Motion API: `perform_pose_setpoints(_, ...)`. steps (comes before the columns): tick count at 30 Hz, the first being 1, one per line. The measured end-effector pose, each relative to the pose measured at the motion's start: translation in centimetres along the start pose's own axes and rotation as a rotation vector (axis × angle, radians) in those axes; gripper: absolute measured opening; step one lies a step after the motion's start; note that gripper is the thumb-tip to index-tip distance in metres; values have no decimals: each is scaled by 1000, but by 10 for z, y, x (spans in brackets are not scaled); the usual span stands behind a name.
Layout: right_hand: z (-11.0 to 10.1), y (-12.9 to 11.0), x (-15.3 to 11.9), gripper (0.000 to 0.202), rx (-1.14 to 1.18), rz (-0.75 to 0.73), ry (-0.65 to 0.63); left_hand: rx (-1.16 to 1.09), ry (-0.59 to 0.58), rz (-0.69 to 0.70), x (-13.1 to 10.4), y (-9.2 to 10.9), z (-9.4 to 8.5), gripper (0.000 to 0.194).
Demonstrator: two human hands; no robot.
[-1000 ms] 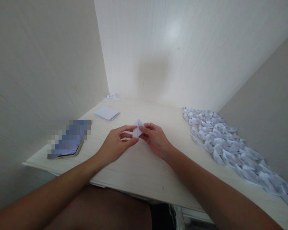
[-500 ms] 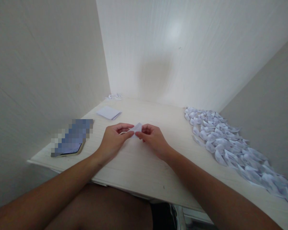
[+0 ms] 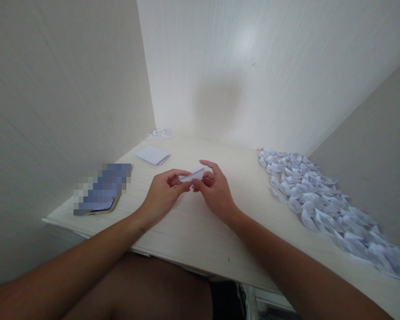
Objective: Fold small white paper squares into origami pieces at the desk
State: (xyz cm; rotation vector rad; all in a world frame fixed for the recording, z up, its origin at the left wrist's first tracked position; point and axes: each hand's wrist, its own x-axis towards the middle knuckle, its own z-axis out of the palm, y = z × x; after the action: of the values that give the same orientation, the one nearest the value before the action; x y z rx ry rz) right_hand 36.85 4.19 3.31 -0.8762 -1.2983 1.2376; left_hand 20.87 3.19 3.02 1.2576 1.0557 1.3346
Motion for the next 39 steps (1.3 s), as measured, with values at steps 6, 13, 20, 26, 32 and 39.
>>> perform_pose_setpoints(6,-1,-2,0,26,-108,-45,-63,-64,17,16,1,6,-3,26)
perform_pose_setpoints(13,-4,-2,3,14,-96,-66,-73,-44,19,87,0,10,-2,15)
perform_pose_setpoints(20,-5,1,5,16,-85,-100,-54,43,37,191,1,9,-3,15)
perform_pose_setpoints(26,-6,2,5,20,-94,-105,-34,135,14,236,-2,9,-3,18)
perform_pose_setpoints(32,-4,-6,3,22,-98,-98,-82,136,30,215,-1,6,-4,23)
perform_pose_setpoints(39,-4,-2,2,60,-52,-91,-47,6,58,207,1,9,-1,42)
